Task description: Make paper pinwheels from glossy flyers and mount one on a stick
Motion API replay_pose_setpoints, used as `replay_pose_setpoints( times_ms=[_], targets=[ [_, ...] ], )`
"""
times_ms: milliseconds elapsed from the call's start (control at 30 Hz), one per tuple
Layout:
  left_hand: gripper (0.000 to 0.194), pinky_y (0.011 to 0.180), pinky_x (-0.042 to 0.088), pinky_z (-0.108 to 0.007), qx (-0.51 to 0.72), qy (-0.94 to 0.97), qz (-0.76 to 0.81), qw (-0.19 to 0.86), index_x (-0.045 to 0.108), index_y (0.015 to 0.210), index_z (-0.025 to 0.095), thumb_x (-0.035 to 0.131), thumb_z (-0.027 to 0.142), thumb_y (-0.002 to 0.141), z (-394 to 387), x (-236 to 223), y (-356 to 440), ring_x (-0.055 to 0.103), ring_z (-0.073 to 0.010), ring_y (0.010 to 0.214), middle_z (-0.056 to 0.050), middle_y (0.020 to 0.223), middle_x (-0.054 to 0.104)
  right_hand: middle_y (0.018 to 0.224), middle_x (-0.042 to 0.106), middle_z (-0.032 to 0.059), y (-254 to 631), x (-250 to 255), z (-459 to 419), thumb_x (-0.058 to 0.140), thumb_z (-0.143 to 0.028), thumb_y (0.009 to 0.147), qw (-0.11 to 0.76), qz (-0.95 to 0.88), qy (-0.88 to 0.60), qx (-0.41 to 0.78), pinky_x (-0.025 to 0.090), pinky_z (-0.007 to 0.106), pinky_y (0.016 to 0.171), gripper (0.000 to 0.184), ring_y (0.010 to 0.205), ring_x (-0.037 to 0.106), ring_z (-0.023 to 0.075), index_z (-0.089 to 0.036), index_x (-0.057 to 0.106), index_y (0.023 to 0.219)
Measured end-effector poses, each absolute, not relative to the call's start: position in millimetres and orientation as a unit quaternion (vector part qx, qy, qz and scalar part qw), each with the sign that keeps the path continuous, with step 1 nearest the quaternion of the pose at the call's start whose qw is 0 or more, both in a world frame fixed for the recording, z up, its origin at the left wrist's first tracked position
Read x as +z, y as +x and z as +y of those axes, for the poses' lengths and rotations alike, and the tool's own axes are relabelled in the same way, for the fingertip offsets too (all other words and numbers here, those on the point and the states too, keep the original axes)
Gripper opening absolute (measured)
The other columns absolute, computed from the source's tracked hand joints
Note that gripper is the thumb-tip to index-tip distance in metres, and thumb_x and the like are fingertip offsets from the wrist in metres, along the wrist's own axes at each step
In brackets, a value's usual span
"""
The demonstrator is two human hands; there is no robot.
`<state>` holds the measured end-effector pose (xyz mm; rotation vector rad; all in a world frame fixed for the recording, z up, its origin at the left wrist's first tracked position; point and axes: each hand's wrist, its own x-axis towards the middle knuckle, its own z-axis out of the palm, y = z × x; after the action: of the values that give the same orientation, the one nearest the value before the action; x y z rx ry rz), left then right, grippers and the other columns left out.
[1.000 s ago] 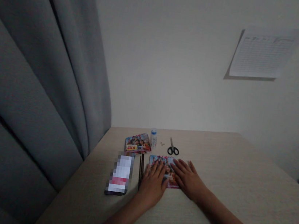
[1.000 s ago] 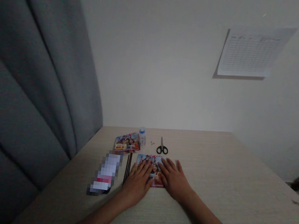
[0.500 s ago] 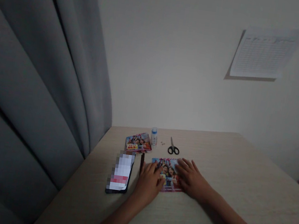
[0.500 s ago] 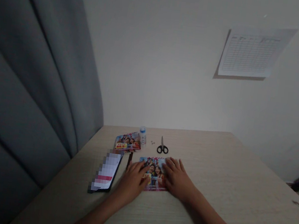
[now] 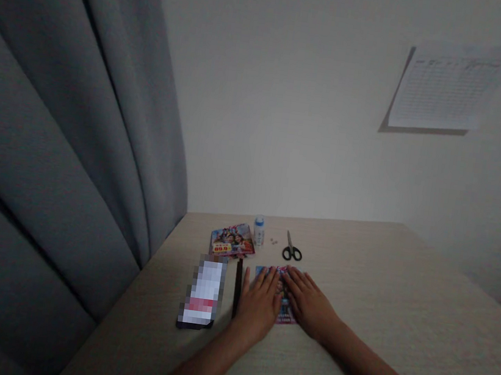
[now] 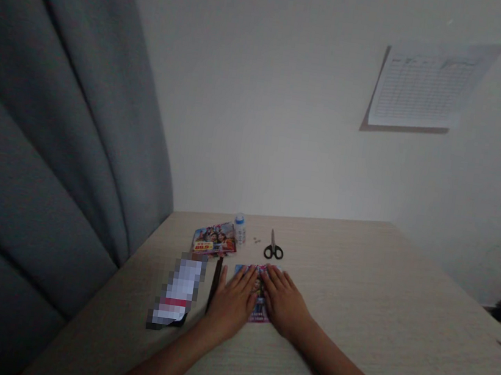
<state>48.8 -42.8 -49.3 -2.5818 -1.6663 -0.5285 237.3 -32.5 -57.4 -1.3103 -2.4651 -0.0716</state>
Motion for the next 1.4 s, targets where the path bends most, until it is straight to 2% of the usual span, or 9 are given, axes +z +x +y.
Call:
replay_pose_setpoints(
  times_ms=[167, 400, 533, 667, 767, 900, 1033, 1233, 1400],
  targets=[
    [0.052, 0.119, -0.003, -0.07, -0.166, -0.823, -0.543, 0.006, 0.047, 0.146, 0.038, 0.034, 0.058, 0.099, -44, -37, 37, 0.036, -0.0302, 0.145, 0.002, 0.153, 0.047, 0.162, 0.028, 0.0076, 252, -48, -33, 0.027, -0.041, 0.106, 0.116, -0.878, -0.464, -0.01, 0.027, 0.053, 0.12, 0.052, 0.15, 0.028, 0.0225, -0.029, 0.029, 0.156],
    [0.057, 0.115, -0.009, -0.072, -0.157, -0.811, -0.563, -0.008, 0.047, 0.144, 0.045, 0.035, 0.069, 0.094, -48, -28, 33, 0.024, -0.034, 0.15, 0.005, 0.155, 0.043, 0.164, 0.023, 0.0062, 260, -47, -34, 0.027, -0.047, 0.105, 0.109, -0.869, -0.482, -0.002, 0.023, 0.054, 0.12, 0.053, 0.15, 0.027, 0.0228, -0.034, 0.027, 0.156],
    [0.059, 0.116, -0.009, -0.07, -0.143, -0.806, -0.575, -0.006, 0.046, 0.146, 0.041, 0.036, 0.068, 0.094, -48, -30, 28, 0.025, -0.0334, 0.15, 0.002, 0.157, 0.04, 0.163, 0.025, 0.0059, 268, -56, -34, 0.028, -0.043, 0.104, 0.119, -0.859, -0.498, -0.004, 0.02, 0.055, 0.121, 0.056, 0.15, 0.027, 0.0222, -0.028, 0.021, 0.158],
    [0.063, 0.117, -0.005, -0.07, -0.121, -0.796, -0.593, 0.004, 0.041, 0.151, 0.034, 0.036, 0.064, 0.096, -45, -33, 15, 0.023, -0.0337, 0.15, -0.003, 0.159, 0.036, 0.163, 0.027, 0.0058, 277, -61, -34, 0.029, -0.042, 0.103, 0.116, -0.846, -0.521, 0.006, 0.018, 0.057, 0.121, 0.057, 0.15, 0.026, 0.0229, -0.025, 0.022, 0.158],
    [0.063, 0.118, -0.001, -0.07, -0.111, -0.801, -0.588, 0.005, 0.037, 0.152, 0.034, 0.037, 0.062, 0.096, -43, -34, 9, 0.022, -0.0332, 0.151, -0.003, 0.16, 0.034, 0.162, 0.03, 0.0068, 277, -57, -34, 0.034, -0.037, 0.101, 0.122, -0.84, -0.528, 0.011, 0.019, 0.056, 0.122, 0.057, 0.15, 0.027, 0.0236, -0.022, 0.03, 0.156],
    [0.063, 0.117, -0.004, -0.071, -0.121, -0.825, -0.553, 0.014, 0.035, 0.153, 0.034, 0.037, 0.061, 0.097, -42, -35, 15, 0.024, -0.0311, 0.15, -0.002, 0.161, 0.034, 0.16, 0.035, 0.0111, 267, -45, -32, 0.039, -0.027, 0.097, 0.162, -0.839, -0.52, 0.005, 0.024, 0.048, 0.123, 0.054, 0.149, 0.029, 0.0238, -0.014, 0.043, 0.149],
    [0.058, 0.117, -0.004, -0.072, -0.142, -0.837, -0.527, 0.024, 0.038, 0.152, 0.033, 0.036, 0.057, 0.099, -41, -36, 31, 0.024, -0.0305, 0.15, -0.002, 0.16, 0.035, 0.157, 0.04, 0.012, 251, -39, -26, 0.037, -0.027, 0.1, 0.204, -0.851, -0.484, 0.004, 0.029, 0.047, 0.122, 0.05, 0.147, 0.034, 0.0228, -0.014, 0.045, 0.147],
    [0.055, 0.12, 0.006, -0.068, -0.132, -0.843, -0.521, 0.019, 0.038, 0.152, 0.028, 0.032, 0.049, 0.102, -39, -40, 39, 0.029, -0.0294, 0.149, -0.003, 0.159, 0.038, 0.157, 0.039, 0.0135, 238, -50, -25, 0.034, -0.027, 0.102, 0.175, -0.866, -0.468, 0.022, 0.032, 0.048, 0.12, 0.052, 0.146, 0.036, 0.0226, -0.014, 0.039, 0.151],
    [0.056, 0.119, -0.002, -0.07, -0.134, -0.839, -0.525, 0.044, 0.039, 0.152, 0.032, 0.037, 0.051, 0.099, -40, -42, 34, 0.032, -0.031, 0.147, -0.005, 0.158, 0.039, 0.161, 0.031, 0.0079, 242, -48, -29, 0.03, -0.036, 0.104, 0.131, -0.866, -0.481, 0.028, 0.028, 0.052, 0.121, 0.054, 0.148, 0.032, 0.0217, -0.021, 0.031, 0.155]
  ],
)
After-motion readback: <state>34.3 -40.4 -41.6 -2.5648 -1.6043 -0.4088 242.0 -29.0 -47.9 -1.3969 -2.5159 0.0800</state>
